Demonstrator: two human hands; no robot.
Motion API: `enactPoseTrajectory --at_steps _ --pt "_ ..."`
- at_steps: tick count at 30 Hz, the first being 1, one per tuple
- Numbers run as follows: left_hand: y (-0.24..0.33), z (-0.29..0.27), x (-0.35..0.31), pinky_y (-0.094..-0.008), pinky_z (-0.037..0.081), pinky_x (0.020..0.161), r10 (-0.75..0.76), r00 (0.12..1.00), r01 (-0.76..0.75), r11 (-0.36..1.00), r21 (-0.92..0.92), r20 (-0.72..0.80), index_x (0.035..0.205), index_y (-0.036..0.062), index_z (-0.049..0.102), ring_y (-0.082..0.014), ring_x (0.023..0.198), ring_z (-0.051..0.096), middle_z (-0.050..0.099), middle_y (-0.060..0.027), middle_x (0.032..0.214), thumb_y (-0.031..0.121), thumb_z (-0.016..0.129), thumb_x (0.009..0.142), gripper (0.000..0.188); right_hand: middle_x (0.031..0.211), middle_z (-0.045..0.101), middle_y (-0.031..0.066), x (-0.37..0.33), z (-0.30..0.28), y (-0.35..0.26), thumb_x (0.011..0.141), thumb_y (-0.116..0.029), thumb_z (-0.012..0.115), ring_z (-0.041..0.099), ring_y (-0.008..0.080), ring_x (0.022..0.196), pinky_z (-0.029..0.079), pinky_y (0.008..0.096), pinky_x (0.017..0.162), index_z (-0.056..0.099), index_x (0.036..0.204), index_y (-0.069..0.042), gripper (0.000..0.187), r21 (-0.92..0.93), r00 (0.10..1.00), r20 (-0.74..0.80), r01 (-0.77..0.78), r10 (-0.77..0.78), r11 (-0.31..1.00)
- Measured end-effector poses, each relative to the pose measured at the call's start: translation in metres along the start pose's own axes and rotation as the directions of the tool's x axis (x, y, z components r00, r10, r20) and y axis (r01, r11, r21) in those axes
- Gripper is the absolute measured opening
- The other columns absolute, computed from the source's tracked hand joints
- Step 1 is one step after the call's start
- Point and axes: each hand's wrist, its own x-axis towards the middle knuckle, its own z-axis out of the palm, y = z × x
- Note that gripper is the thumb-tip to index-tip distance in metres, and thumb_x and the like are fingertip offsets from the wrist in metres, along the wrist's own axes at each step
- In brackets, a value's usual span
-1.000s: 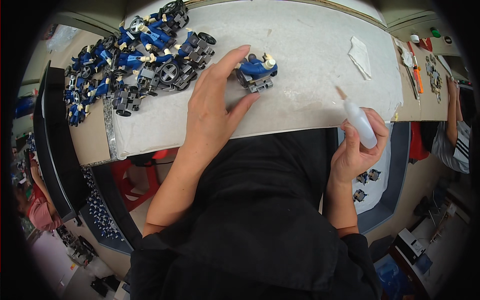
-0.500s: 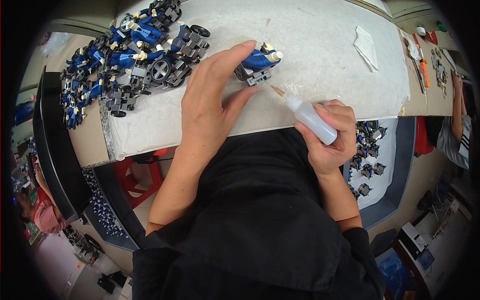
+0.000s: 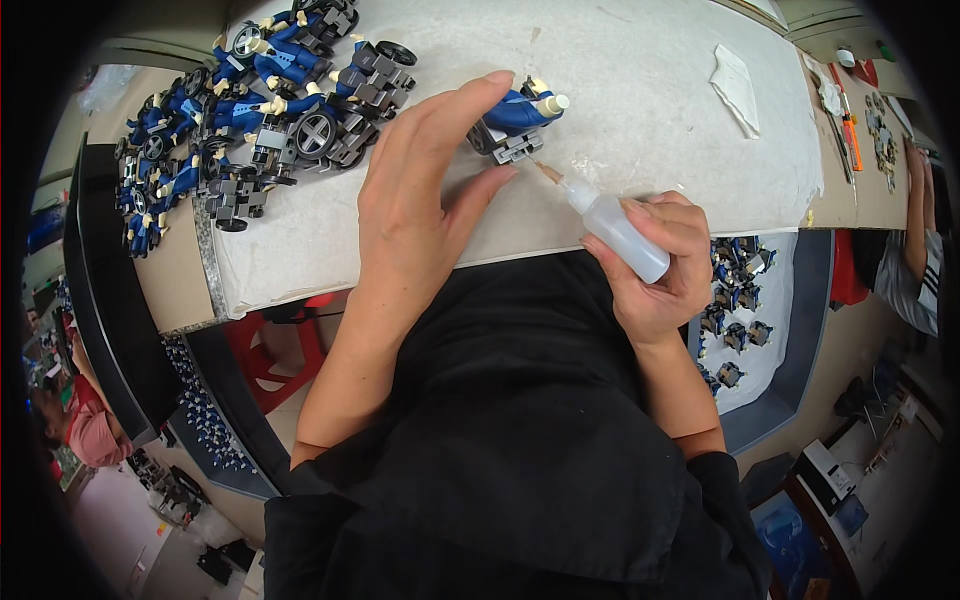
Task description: The person applies glue to small plastic toy robot parts using a glue applicator, then assembles them into robot figures by hand.
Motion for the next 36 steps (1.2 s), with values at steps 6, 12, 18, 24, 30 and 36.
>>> enactPoseTrajectory --at_steps 6,12,18,24,30,36 --pt "-0.0060 -0.0011 -0.0011 -0.0280 0.042 0.087 0.012 0.998 -0.015 0.999 0.039 0.068 0.121 0.0046 0.048 -0.0187 0.106 0.054 0.055 -0.0064 0.123 0.002 0.075 0.066 0.061 0.082 0.062 0.0080 -0.0006 0.0022 0.0051 0.056 -0.004 0.083 0.052 0.0189 0.071 0.043 0.0322 0.070 0.061 0.092 -0.004 0.042 -0.006 1.000 0.006 0.001 -0.001 1.000" --pt "-0.0064 -0.0013 -0.0030 -0.0285 0.042 0.088 0.037 0.998 -0.039 0.999 0.035 0.059 0.121 0.0042 0.048 -0.0194 0.107 0.054 0.054 -0.0069 0.123 0.002 0.075 0.066 0.062 0.082 0.062 0.0077 -0.0027 0.0015 0.0039 0.057 -0.003 0.083 0.051 0.0191 0.071 0.042 0.0322 0.070 0.060 0.093 -0.004 0.042 -0.010 1.000 -0.018 0.001 -0.002 1.000" --pt "-0.0051 -0.0027 -0.0041 -0.0293 0.041 0.090 0.022 0.997 -0.023 1.000 0.021 0.070 0.122 0.0039 0.047 -0.0205 0.110 0.053 0.054 -0.0077 0.124 0.002 0.075 0.066 0.062 0.083 0.062 0.0078 -0.0049 0.0011 0.0048 0.057 -0.003 0.082 0.052 0.0183 0.071 0.042 0.0323 0.071 0.060 0.093 -0.004 0.042 0.011 1.000 -0.022 0.000 0.000 1.000" --pt "-0.0073 -0.0022 -0.0034 -0.0292 0.042 0.090 0.030 0.998 -0.032 0.999 0.025 0.063 0.122 0.0037 0.047 -0.0204 0.110 0.053 0.053 -0.0078 0.125 0.002 0.075 0.066 0.063 0.081 0.061 0.0085 -0.0032 -0.0024 0.0029 0.057 -0.003 0.083 0.053 0.0182 0.070 0.043 0.0322 0.071 0.060 0.093 -0.004 0.043 0.039 1.000 -0.001 0.001 -0.001 0.999" --pt "-0.0073 -0.0021 -0.0025 -0.0288 0.042 0.089 0.035 0.997 -0.038 0.999 0.034 0.070 0.122 0.0038 0.046 -0.0201 0.109 0.054 0.052 -0.0074 0.126 0.001 0.074 0.066 0.063 0.081 0.060 0.0082 -0.0030 -0.0030 0.0047 0.055 -0.005 0.084 0.053 0.0189 0.070 0.044 0.0321 0.068 0.061 0.093 -0.004 0.044 0.006 1.000 0.016 0.027 -0.027 1.000" --pt "-0.0073 -0.0025 -0.0030 -0.0283 0.042 0.088 0.036 0.997 -0.039 0.998 0.042 0.070 0.123 0.0036 0.046 -0.0195 0.108 0.054 0.052 -0.0071 0.126 0.001 0.074 0.066 0.063 0.081 0.061 0.0075 -0.0024 -0.0010 0.0044 0.055 -0.005 0.084 0.053 0.0194 0.071 0.043 0.0320 0.067 0.061 0.093 -0.004 0.044 0.002 0.999 0.023 0.035 -0.035 0.999"
